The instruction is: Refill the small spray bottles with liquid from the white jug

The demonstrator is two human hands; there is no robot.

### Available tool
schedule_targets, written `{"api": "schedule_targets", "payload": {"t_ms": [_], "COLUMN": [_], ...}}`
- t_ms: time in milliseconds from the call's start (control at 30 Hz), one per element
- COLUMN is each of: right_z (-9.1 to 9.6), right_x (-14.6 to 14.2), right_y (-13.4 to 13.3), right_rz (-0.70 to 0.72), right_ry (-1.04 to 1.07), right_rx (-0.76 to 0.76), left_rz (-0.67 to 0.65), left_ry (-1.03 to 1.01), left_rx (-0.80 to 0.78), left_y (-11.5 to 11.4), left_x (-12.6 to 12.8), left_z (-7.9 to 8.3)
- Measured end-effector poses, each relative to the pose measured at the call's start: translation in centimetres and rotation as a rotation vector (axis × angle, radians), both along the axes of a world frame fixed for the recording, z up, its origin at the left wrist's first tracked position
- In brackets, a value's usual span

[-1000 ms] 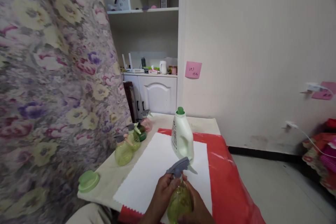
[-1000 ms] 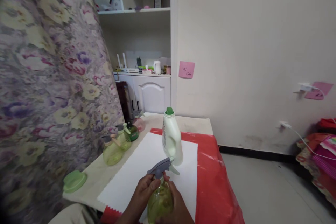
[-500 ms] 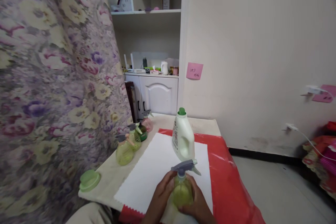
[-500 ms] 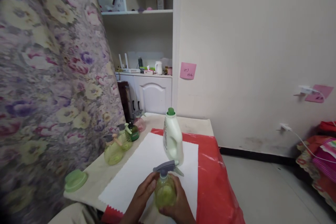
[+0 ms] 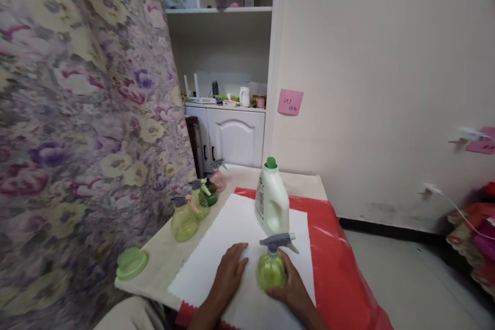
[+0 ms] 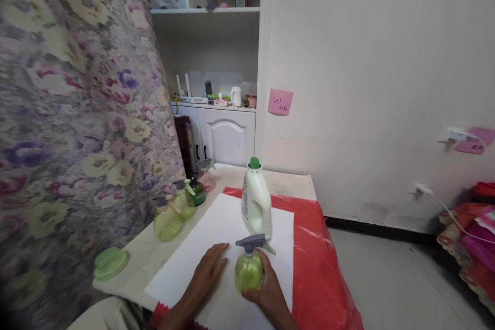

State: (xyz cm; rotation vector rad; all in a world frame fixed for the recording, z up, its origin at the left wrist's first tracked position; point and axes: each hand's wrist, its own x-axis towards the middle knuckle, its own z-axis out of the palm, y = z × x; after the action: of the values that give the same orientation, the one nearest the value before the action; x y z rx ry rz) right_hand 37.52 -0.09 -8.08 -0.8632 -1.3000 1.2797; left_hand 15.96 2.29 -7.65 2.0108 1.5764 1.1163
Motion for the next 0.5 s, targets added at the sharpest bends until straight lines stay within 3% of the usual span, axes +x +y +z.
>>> {"api": "schedule_targets", "payload": {"t_ms": [167,400,500], "right_z": [-1.1,-1.1,-1.3], "right_x": [-0.2,-2.4,-3.3], "right_y": [-0.7,-2.4,-2.2], "right_rz": [-0.15,-0.432,-0.478], "right_ry": [-0.137,-0.215,-0.219], "right_rx": [-0.006,0.004,-0.014], "left_rz": [-0.029,-0.03,-0.027], "left_ry": [0.132,0.223,0.248], "left_rx": [0.052,0.099,0.117], "left_y": [-0.1,-0.1,-0.1], "left_x": [-0.3,-0.2,-0.2], "left_z": [-2.6,-2.7,-2.6]}}
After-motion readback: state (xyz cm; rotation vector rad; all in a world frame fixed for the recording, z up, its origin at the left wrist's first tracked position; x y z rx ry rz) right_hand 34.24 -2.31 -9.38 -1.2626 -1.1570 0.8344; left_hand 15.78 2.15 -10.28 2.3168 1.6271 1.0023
